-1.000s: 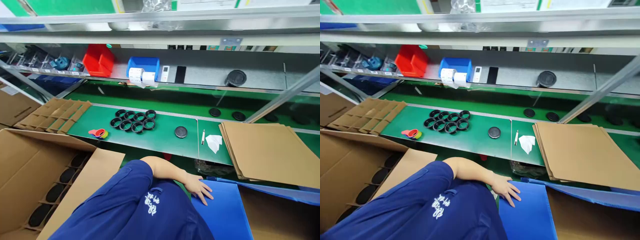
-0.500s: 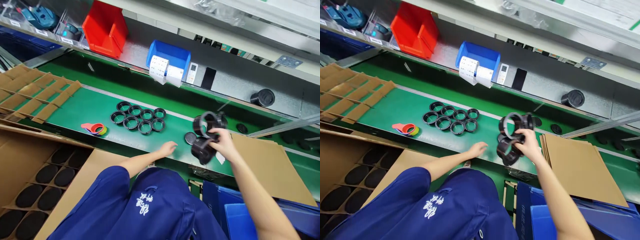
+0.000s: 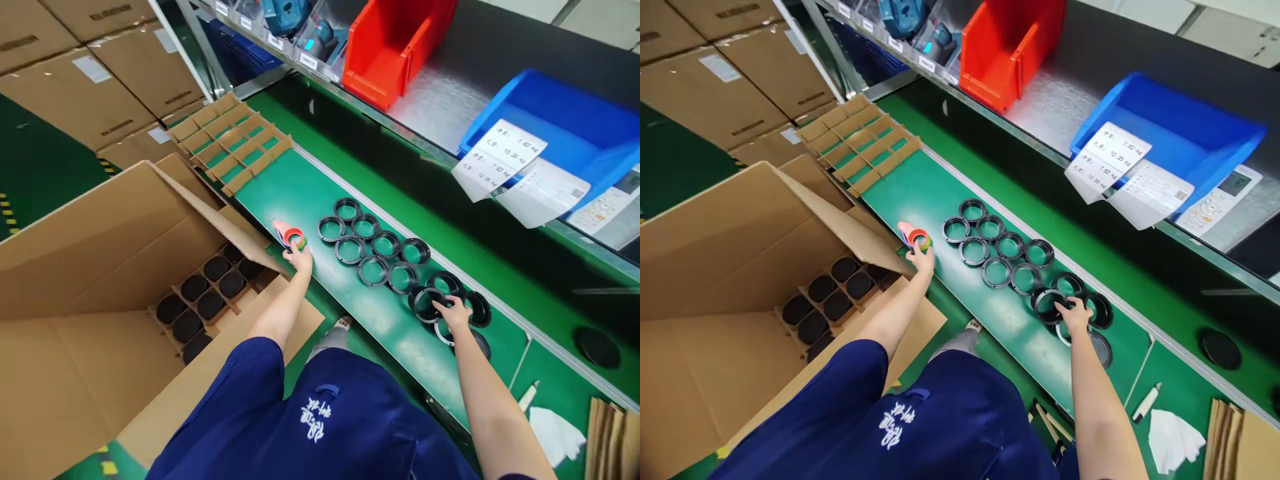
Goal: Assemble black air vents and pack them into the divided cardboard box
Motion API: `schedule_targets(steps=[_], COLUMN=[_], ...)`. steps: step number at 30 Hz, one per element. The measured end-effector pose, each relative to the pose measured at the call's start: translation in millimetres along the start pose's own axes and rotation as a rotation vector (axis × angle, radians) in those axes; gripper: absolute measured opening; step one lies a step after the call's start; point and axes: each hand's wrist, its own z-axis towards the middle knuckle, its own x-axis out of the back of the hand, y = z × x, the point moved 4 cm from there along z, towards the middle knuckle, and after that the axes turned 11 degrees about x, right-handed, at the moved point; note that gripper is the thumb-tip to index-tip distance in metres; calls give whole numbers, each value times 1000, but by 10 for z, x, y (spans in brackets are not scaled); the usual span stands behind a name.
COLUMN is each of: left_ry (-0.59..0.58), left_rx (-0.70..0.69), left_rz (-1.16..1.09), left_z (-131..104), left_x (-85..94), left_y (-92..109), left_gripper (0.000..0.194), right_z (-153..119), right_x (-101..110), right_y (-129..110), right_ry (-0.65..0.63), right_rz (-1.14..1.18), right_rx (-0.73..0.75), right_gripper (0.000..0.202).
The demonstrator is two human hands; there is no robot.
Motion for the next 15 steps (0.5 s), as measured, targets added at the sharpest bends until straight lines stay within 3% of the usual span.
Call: schedule_targets(steps=[5,8,13,15], left_ry=[38,69,29,-50], left_rx=[84,102,3,-77], left_rz=[-34,-281,-569,-653], left_z=[188,323,333,251], left_x=[-34,-31,60,83], left_y=[316,460,634,727], left_gripper=[35,21,38,37], right_z=[-184,-217,-516,-618], right_x=[-56,-10,319,403], right_y=[-386,-444,-104,36], right_ry=[-146,-177,141,222], right_rz=[37,41,20,48], right_rx=[-12,18,319,371], right_gripper=[79,89,74,69])
